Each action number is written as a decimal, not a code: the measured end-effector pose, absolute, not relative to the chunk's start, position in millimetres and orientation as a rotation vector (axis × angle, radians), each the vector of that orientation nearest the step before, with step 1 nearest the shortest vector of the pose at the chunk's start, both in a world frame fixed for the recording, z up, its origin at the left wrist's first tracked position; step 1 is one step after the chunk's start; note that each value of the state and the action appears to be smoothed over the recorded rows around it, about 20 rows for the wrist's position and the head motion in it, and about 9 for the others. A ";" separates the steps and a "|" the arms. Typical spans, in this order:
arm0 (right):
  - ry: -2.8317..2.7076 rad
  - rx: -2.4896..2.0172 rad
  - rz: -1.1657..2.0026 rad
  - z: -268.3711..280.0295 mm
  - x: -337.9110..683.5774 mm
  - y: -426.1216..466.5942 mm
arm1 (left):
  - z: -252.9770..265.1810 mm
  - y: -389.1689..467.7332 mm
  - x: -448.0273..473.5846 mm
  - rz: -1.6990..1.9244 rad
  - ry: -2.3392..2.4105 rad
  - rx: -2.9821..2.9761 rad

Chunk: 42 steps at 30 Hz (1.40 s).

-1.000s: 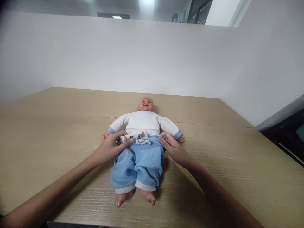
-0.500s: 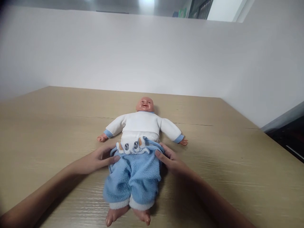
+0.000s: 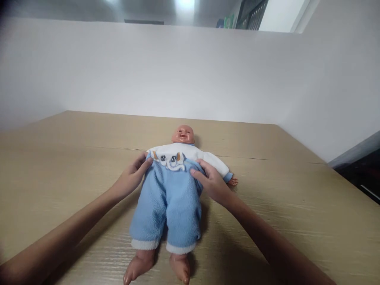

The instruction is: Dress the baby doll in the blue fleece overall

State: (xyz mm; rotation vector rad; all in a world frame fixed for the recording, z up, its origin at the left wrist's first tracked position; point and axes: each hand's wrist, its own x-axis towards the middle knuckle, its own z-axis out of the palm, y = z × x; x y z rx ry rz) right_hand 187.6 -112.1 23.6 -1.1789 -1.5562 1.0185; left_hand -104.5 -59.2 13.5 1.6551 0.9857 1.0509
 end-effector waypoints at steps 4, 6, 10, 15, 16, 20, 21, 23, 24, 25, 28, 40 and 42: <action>-1.402 -1.284 0.954 6.9 188.8 -78.1 | 9.4 -37.7 -95.7 0.984 1.123 1.714; -1.368 -1.319 0.951 -8.2 191.7 -75.0 | -0.2 -35.3 -97.8 0.942 1.130 1.678; -1.297 -1.289 1.068 -27.0 194.1 -88.4 | -20.7 -37.9 -109.4 0.854 1.000 1.510; -0.933 -1.073 1.380 -31.0 190.0 -98.2 | -29.6 -39.2 -111.7 0.855 0.842 1.189; -0.888 -1.078 1.403 -32.9 189.7 -97.2 | -29.8 -39.6 -109.9 0.861 0.821 1.141; -0.895 -1.109 1.381 -41.8 192.9 -87.2 | -29.9 -40.6 -104.6 0.865 0.775 1.089; -0.940 -1.107 1.354 -42.2 195.4 -84.5 | -29.4 -40.2 -105.5 0.860 0.769 1.096; -1.115 -1.134 1.309 -38.7 204.3 -81.5 | -26.4 -38.1 -111.9 0.840 0.770 1.147; -1.212 -1.157 1.292 -34.7 210.7 -81.8 | -23.7 -36.5 -117.2 0.824 0.782 1.210; -1.318 -1.183 1.281 -29.5 218.2 -83.5 | -20.2 -34.5 -123.6 0.792 0.796 1.305; -1.645 -1.229 1.277 -11.6 240.4 -94.6 | -9.0 -28.1 -144.2 0.621 0.802 1.610; -0.918 -1.146 1.625 -30.0 197.4 -112.4 | -37.5 -32.8 -123.3 0.874 0.826 1.179; -0.782 -1.190 1.661 -31.0 191.7 -113.6 | -39.1 -38.2 -112.5 0.962 0.851 1.082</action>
